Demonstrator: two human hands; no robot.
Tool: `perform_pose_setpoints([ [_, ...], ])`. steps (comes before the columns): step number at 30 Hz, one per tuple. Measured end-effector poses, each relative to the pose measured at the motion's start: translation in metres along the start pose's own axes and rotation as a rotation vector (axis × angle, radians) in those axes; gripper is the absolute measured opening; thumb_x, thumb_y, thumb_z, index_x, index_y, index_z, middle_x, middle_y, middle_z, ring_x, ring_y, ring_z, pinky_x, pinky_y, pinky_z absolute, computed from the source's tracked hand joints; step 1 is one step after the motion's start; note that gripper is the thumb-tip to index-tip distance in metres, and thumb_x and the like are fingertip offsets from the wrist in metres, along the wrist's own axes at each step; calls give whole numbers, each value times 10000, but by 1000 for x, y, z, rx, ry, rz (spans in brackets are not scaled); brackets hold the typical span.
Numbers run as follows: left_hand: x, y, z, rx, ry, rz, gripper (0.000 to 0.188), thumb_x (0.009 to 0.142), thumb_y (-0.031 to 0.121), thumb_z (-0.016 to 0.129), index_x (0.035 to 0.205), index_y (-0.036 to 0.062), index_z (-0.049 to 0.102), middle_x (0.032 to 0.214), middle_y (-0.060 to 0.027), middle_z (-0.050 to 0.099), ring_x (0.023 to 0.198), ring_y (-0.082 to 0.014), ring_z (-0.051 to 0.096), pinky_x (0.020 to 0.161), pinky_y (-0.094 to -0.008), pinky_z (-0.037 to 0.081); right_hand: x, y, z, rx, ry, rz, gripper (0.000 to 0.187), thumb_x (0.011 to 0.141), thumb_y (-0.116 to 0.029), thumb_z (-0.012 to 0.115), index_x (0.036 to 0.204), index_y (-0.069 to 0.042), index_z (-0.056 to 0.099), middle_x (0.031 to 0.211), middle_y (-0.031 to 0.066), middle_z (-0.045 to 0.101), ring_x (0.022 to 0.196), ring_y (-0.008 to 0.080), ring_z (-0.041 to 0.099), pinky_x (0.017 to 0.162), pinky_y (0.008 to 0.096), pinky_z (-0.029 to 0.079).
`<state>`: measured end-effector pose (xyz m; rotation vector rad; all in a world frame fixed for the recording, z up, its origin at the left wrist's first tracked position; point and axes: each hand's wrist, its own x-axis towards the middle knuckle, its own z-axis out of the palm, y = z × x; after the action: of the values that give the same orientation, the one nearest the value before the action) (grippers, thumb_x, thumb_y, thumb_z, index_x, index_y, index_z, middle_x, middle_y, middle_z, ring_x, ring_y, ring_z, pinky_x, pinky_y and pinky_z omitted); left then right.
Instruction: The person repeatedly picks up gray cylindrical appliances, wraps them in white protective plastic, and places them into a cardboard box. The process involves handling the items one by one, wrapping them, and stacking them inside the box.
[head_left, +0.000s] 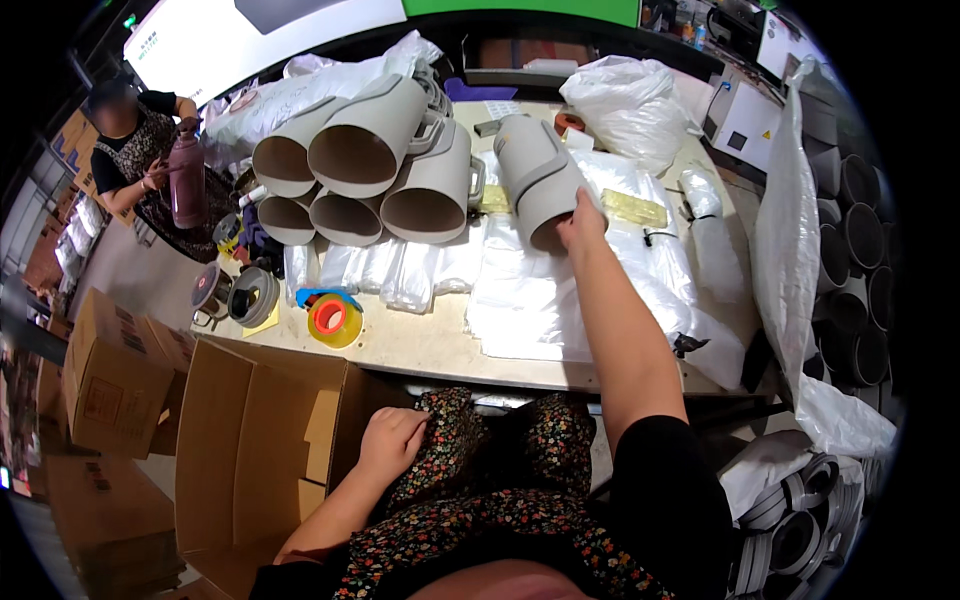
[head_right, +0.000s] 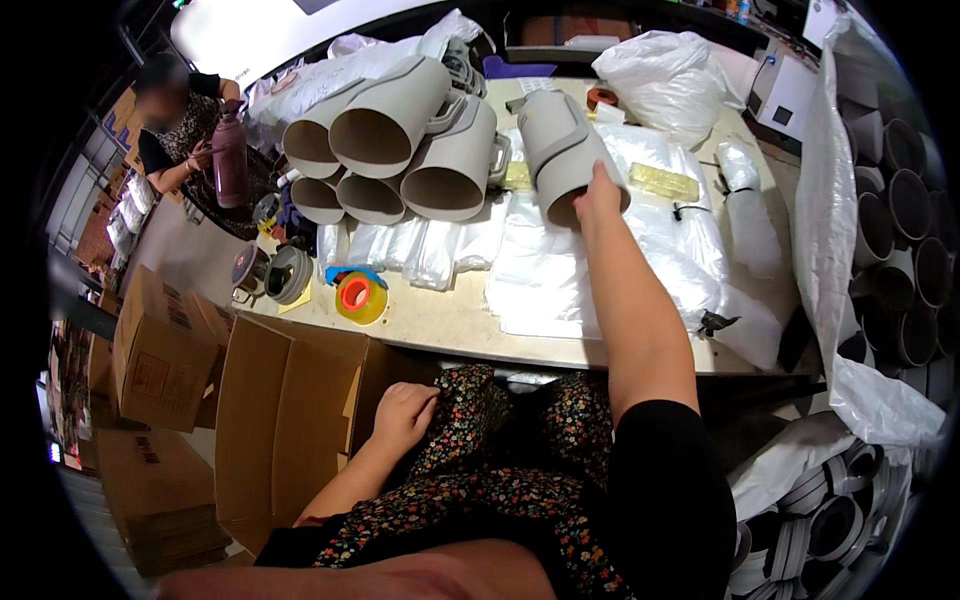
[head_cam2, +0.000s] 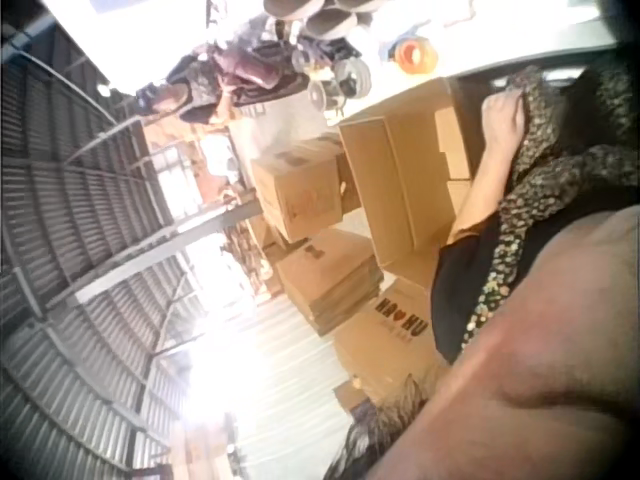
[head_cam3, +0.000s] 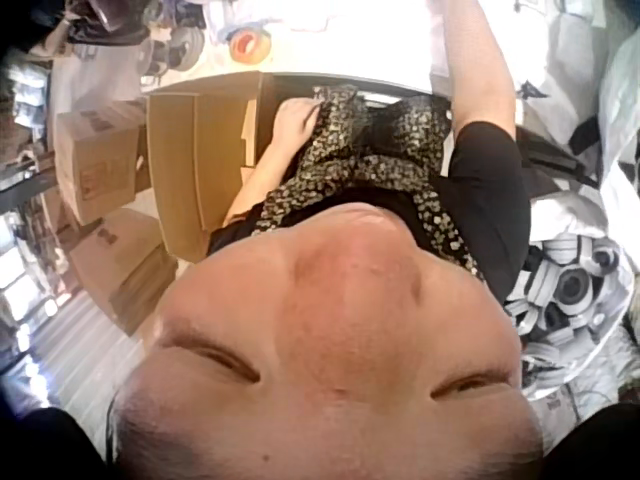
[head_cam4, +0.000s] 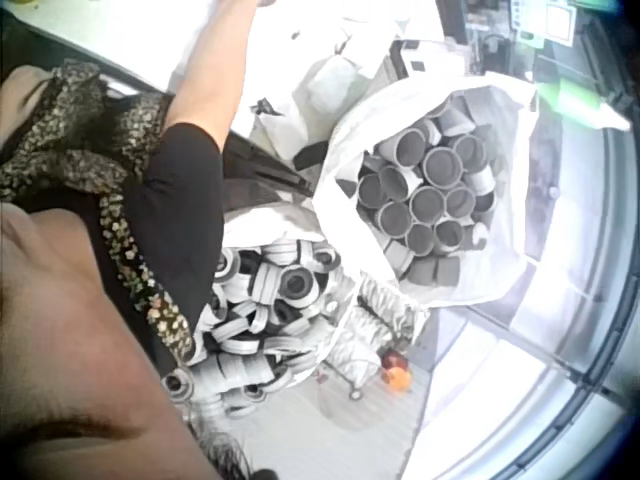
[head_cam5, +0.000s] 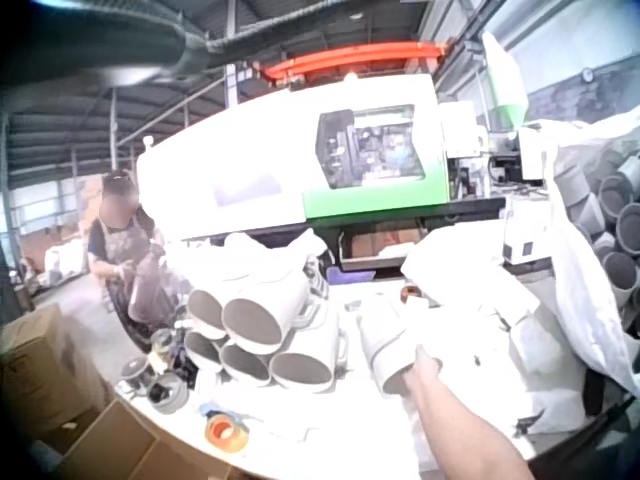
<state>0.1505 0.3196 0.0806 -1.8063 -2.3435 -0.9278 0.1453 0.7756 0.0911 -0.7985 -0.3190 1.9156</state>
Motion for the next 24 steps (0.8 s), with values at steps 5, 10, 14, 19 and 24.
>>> perform_pose_setpoints([
  [5, 14, 8, -22, -20, 84, 12, 155, 741, 36, 633, 896, 45, 620, 810, -101, 621, 741, -285, 591, 702, -387, 459, -115, -45, -25, -975, -439, -451, 444, 847, -328, 600, 1080, 49, 564, 1008, 148, 616, 893, 254, 585, 780, 354, 448],
  [10, 51, 45, -37, -64, 264, 193, 260, 738, 78, 653, 980, -3, 601, 927, -158, 611, 840, -326, 573, 784, -413, 444, -249, -162, -93, -1506, -912, -438, 325, 849, -337, 598, 843, -15, 639, 811, 140, 637, 754, 305, 604, 687, 372, 458],
  [14, 78, 71, -19, -89, 114, 169, 627, 801, 333, 641, 1269, -28, 432, 1192, -222, 523, 1092, -370, 490, 957, -419, 368, -287, -184, -121, -1857, -1294, -376, 350, 829, -359, 601, 761, -15, 596, 703, 184, 564, 669, 352, 552, 615, 414, 425],
  [19, 61, 70, 17, -612, -185, -291, 425, 822, 163, 631, 1180, -27, 502, 990, -137, 605, 853, -177, 587, 773, -283, 465, -302, -212, -125, -1793, -1229, -503, 300, 816, -339, 604, 851, -41, 610, 804, 158, 593, 766, 334, 575, 657, 384, 453],
  [24, 40, 40, 8, -646, -190, -660, 184, 848, 130, 611, 943, 0, 523, 777, -56, 588, 704, -82, 549, 564, -241, 459, -215, -331, -83, -1861, -295, -1313, 215, 841, -241, 561, 885, -40, 622, 874, 127, 606, 856, 302, 574, 752, 389, 447],
])
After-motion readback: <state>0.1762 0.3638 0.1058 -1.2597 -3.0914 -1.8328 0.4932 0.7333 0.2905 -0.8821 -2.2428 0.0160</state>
